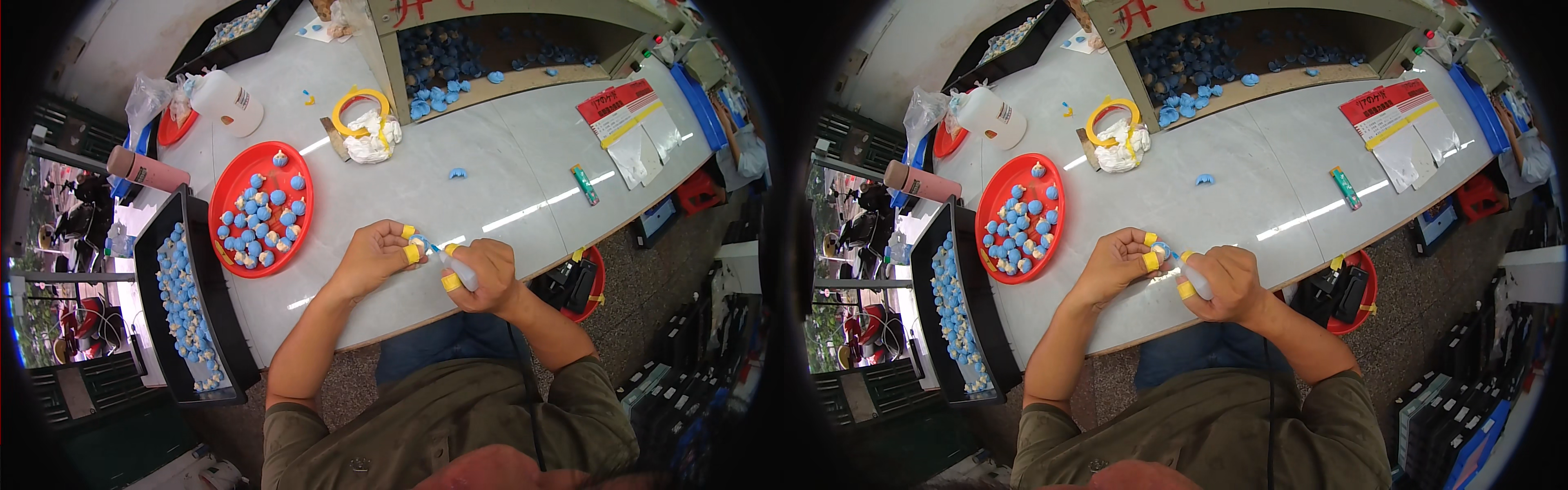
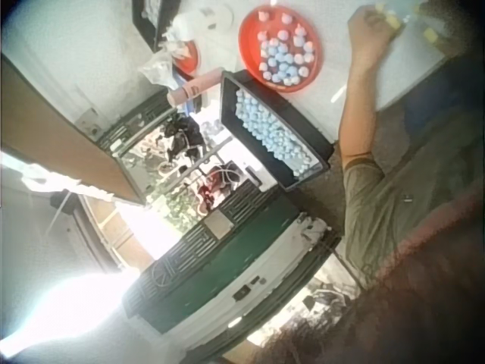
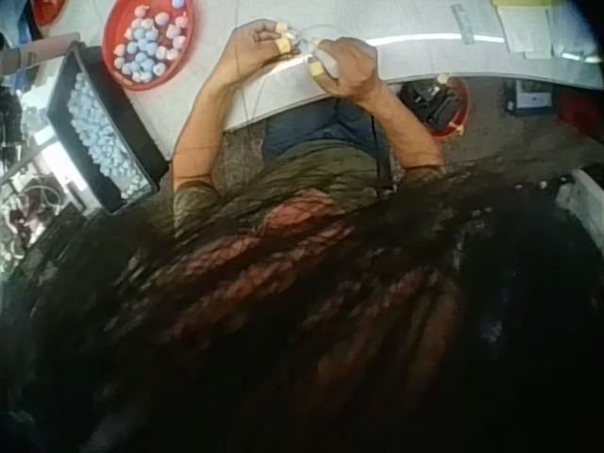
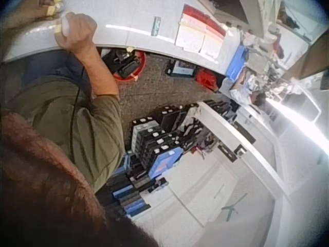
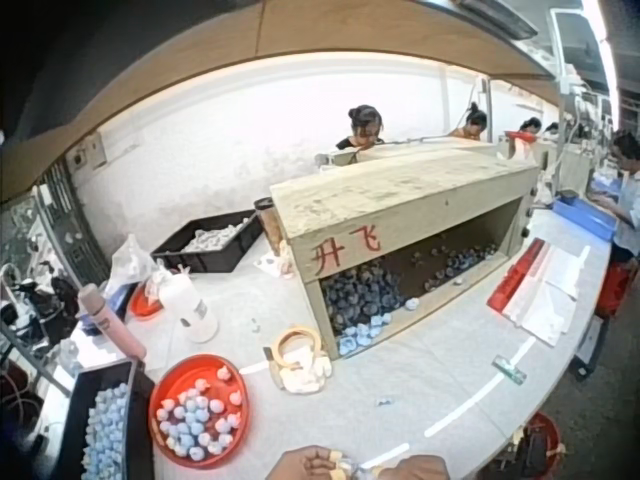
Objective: The person applies glue from a bottle to small yellow plastic parts and attaches them to blue-and-white figurines by hand at a factory workbench.
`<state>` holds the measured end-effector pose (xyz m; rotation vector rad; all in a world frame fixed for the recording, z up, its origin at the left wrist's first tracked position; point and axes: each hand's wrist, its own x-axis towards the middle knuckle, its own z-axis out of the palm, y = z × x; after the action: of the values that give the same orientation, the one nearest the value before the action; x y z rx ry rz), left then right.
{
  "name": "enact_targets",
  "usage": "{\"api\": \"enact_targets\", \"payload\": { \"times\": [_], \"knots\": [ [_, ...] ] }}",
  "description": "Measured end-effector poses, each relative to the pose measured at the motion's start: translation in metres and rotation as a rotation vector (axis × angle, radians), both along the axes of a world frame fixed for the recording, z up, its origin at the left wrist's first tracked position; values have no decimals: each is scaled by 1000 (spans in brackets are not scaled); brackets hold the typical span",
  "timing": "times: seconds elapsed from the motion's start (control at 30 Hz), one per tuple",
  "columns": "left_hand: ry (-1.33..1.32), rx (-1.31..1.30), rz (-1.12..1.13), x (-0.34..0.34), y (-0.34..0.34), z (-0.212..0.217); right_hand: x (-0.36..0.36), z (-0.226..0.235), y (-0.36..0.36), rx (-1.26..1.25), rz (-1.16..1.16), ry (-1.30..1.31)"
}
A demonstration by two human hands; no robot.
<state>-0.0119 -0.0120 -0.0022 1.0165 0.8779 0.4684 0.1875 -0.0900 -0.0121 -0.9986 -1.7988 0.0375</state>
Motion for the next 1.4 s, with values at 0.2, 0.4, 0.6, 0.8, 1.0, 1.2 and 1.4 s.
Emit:
{"api": "enact_targets", "payload": {
  "times": [0.2,0.4,0.6,0.8,1.0,1.2,1.4],
  "knots": [
    [7,-10,11,1,0,4,2,-2,-2,19,13,39],
    [-2,-11,1,0,0,2,1,-4,2,10,16,137],
    [-23,-5,-28,-1,2,-1,1,-4,3,-33,33,135],
    [-20,26,-21,-2,2,0,6,-3,2,-34,54,229],
    [-65,49,21,-2,2,-2,3,-2,1,-57,85,309],
    [-136,84,30,-1,-1,-4,-2,-1,2,-80,87,303],
    [-171,93,23,-2,0,-8,-2,-4,4,-105,99,244]
  ]
}}
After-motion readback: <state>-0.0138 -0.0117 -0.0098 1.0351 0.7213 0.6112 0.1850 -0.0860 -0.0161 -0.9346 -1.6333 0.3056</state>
